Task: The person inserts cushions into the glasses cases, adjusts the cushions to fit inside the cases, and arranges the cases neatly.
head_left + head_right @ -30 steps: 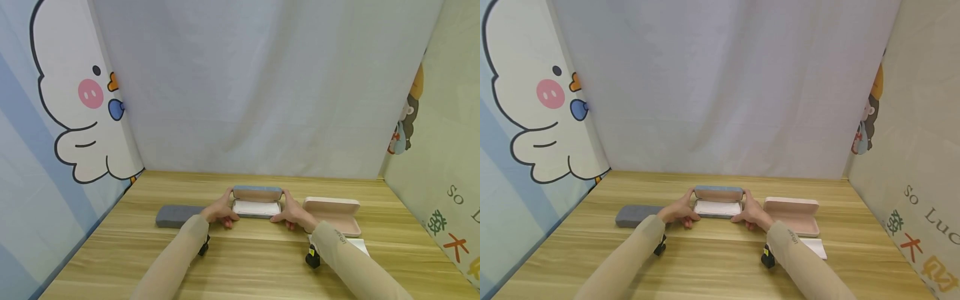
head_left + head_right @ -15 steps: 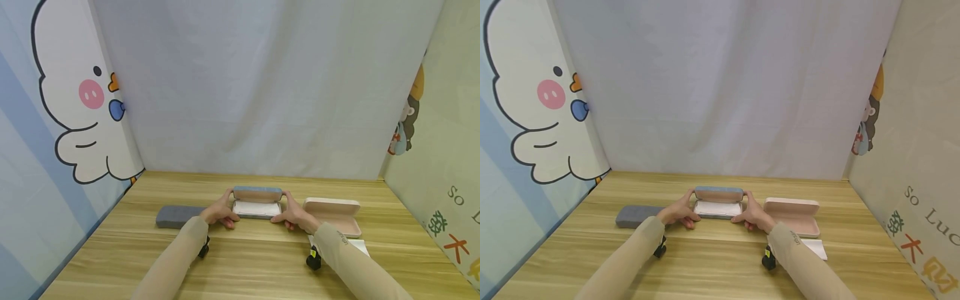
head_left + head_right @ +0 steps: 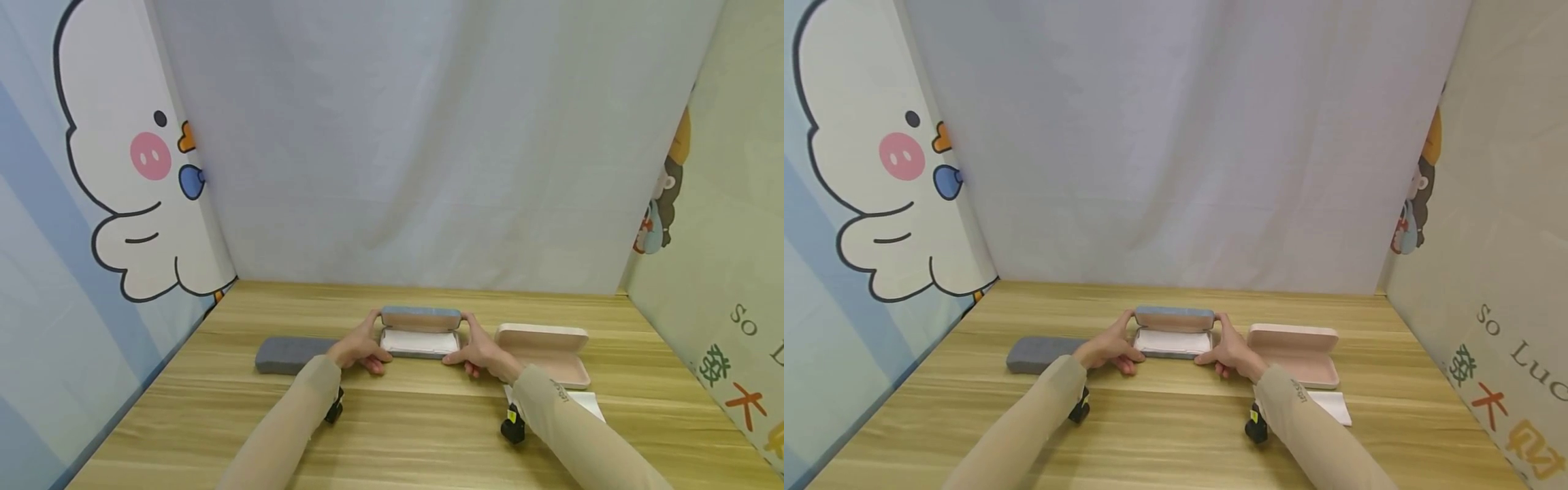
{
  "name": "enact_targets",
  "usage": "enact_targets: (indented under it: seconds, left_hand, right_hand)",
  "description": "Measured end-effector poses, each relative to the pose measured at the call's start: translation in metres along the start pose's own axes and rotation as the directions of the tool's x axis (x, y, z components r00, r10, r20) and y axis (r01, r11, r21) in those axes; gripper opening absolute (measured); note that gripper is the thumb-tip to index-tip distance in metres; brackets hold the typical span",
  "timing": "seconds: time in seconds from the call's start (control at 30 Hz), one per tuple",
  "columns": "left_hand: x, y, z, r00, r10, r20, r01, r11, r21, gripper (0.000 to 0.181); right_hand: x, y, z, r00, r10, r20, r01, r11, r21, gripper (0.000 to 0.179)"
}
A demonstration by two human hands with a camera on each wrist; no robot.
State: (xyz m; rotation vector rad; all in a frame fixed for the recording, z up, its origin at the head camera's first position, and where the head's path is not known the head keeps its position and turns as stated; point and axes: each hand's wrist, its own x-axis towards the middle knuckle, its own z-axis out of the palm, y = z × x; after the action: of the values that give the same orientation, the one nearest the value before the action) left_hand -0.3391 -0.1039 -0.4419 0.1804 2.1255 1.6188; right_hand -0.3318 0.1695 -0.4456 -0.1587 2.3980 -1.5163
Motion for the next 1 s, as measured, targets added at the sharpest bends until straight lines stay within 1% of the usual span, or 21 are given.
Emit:
enact_targets:
  seconds: [0.27, 0.4, 0.53, 0.8, 0.9, 1.0]
  left_hand:
    - [-0.0004, -0.0018, -0.0004, 1.000, 0.016, 0.011, -0.016, 1.000, -0.021, 0.111]
    - [-0.0004, -0.0011, -0.0002, 1.000, 0.013, 0.010, -0.013, 1.000, -0.028, 0.110]
    - [-0.0003, -0.0001, 0.0002, 1.000, 0.018, 0.006, -0.018, 1.000, -0.025, 0.103]
    - [-0.0034, 0.0016, 0.0020, 0.999, 0.048, 0.007, -0.048, 0.999, -0.004, 0.082]
    - [-0.0027, 0.0003, 0.0024, 0.998, 0.057, 0.005, -0.057, 0.998, 0.003, 0.079]
    - [-0.0005, -0.0003, 0.0020, 0.998, 0.062, -0.001, -0.062, 0.998, 0.019, 0.081]
  right_hand:
    - [-0.0008, -0.0002, 0.0009, 1.000, -0.011, -0.009, 0.011, 1.000, -0.007, 0.096]
    - [-0.0010, -0.0005, 0.0010, 1.000, -0.004, -0.017, 0.004, 1.000, -0.011, 0.094]
    - [-0.0013, -0.0009, 0.0008, 1.000, -0.007, -0.014, 0.007, 1.000, -0.015, 0.090]
    - [-0.0038, -0.0010, 0.0021, 0.999, -0.042, -0.012, 0.042, 0.999, -0.011, 0.079]
    - [-0.0046, -0.0006, 0.0032, 0.999, -0.050, -0.015, 0.050, 0.999, -0.004, 0.076]
    - [-0.0046, -0.0005, 0.0030, 0.999, -0.054, -0.009, 0.054, 0.999, 0.000, 0.077]
